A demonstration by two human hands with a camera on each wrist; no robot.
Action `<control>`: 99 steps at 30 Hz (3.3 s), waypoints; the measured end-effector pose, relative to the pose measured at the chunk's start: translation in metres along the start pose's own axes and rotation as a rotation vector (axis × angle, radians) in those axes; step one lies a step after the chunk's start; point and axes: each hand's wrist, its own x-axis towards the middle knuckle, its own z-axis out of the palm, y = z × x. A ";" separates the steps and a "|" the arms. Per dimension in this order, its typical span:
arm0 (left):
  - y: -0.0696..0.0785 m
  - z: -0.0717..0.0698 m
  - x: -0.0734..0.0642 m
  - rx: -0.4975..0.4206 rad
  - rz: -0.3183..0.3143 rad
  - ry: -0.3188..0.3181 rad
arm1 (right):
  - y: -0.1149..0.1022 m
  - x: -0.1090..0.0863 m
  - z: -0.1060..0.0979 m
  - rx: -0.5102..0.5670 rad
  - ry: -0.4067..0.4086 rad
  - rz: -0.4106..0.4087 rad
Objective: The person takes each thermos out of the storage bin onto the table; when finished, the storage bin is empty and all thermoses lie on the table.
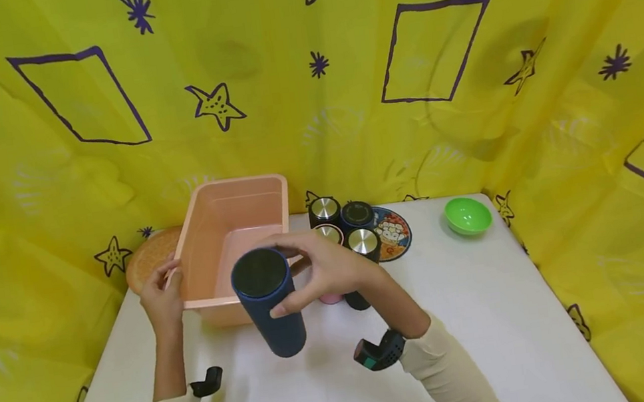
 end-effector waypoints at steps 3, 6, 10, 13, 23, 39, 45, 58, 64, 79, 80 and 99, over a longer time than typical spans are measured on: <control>0.001 0.001 0.001 0.002 0.000 -0.008 | 0.008 -0.018 0.004 0.012 0.035 0.055; 0.003 0.001 0.002 0.012 -0.001 -0.017 | 0.015 -0.036 0.008 -0.005 0.106 0.117; 0.013 -0.001 0.000 0.033 -0.007 -0.027 | 0.027 -0.056 0.016 -0.058 0.228 0.182; 0.025 -0.001 -0.005 0.040 -0.006 -0.032 | 0.034 -0.068 0.023 -0.083 0.324 0.235; 0.035 -0.002 -0.014 0.049 0.010 -0.030 | 0.056 -0.087 0.045 -0.241 0.649 0.313; 0.034 -0.001 -0.013 0.047 -0.013 -0.027 | 0.077 -0.083 0.072 -0.447 1.001 0.386; 0.034 -0.001 -0.014 0.049 -0.012 -0.029 | 0.084 -0.082 0.077 -0.541 1.043 0.365; 0.003 0.000 0.000 0.006 -0.021 -0.011 | 0.091 -0.077 0.081 -0.587 1.091 0.373; 0.000 -0.001 0.000 0.029 0.001 -0.006 | 0.092 -0.079 0.082 -0.613 1.081 0.361; -0.002 -0.001 0.001 0.041 0.012 0.000 | 0.093 -0.081 0.084 -0.599 1.080 0.313; -0.002 -0.001 0.001 0.044 0.013 0.000 | 0.093 -0.081 0.083 -0.595 1.083 0.310; 0.001 -0.001 0.000 0.043 -0.006 -0.008 | 0.081 -0.083 0.074 -0.612 1.150 0.114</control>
